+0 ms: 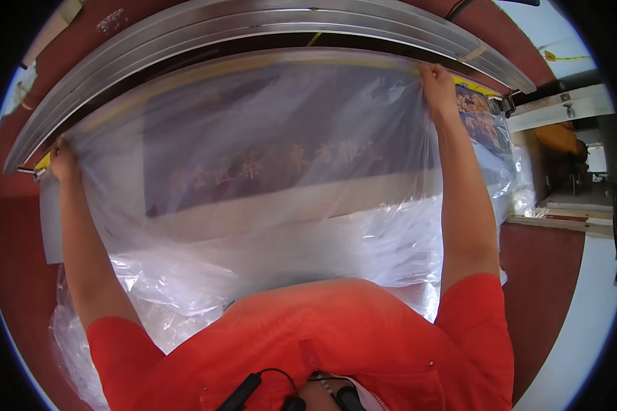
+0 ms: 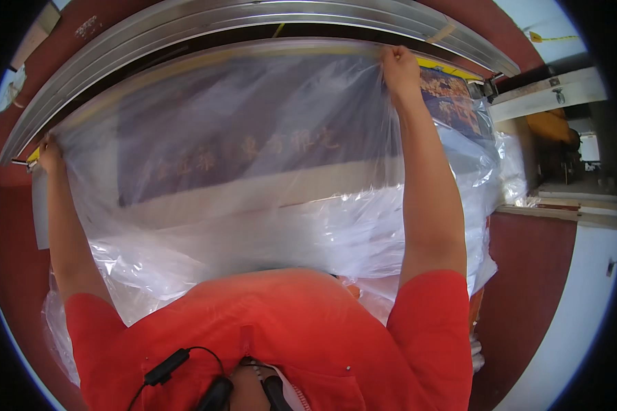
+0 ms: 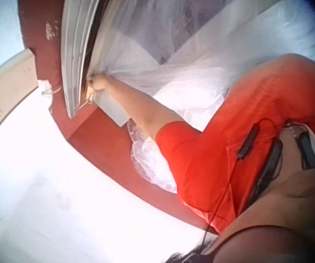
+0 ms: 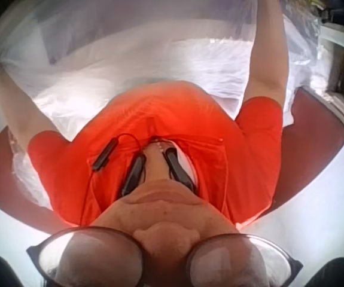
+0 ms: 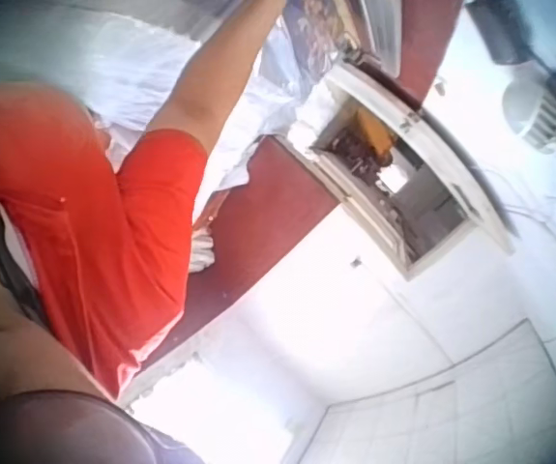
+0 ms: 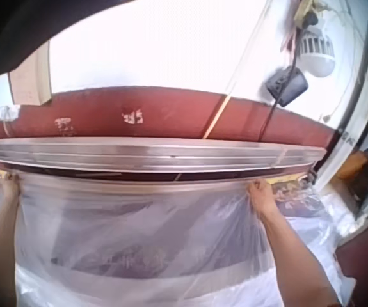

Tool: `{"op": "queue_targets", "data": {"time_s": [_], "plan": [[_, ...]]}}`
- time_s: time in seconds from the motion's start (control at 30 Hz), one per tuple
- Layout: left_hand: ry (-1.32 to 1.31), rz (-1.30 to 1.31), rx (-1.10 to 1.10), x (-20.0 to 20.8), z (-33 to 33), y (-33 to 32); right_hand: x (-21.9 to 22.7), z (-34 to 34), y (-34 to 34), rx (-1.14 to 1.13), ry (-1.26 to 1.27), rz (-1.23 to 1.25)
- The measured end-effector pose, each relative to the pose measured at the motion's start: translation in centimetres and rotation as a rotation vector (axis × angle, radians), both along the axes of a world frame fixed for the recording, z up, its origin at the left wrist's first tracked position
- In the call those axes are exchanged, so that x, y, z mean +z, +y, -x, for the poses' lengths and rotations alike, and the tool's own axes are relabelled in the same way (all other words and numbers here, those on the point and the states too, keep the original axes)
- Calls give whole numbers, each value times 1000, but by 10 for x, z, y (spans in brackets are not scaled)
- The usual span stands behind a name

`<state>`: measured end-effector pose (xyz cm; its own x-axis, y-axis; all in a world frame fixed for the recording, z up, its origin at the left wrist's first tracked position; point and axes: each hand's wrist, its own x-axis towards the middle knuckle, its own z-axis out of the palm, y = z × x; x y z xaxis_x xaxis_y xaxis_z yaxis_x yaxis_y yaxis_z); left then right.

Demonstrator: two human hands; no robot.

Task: The person wraps a large rectangular object with a clear plastic sheet. They repeatedly pull the plastic over the object, smooth it down, and fold the edges to secure the wrapping.

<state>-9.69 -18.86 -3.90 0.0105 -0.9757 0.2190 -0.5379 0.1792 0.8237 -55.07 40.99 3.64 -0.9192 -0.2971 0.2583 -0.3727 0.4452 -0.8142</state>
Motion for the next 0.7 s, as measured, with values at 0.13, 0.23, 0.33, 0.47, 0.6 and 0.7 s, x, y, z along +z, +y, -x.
{"op": "queue_targets", "data": {"time_s": [0.13,0.23,0.33,0.47,0.6,0.7], "plan": [[-138,52,20,3,45,14,-9,37,-6,-164,-52,-52],[-89,61,63,-3,46,12,-20,38,-3,-312,-17,-176],[132,-117,-27,-8,45,8,-22,33,-1,-367,-29,-212],[-257,120,-71,-38,-31,-75,-29,26,-20,-428,83,-148],[17,-242,75,-6,44,2,-35,37,6,-433,19,-189],[73,-225,93,10,34,16,-41,47,6,-337,19,-122]]}}
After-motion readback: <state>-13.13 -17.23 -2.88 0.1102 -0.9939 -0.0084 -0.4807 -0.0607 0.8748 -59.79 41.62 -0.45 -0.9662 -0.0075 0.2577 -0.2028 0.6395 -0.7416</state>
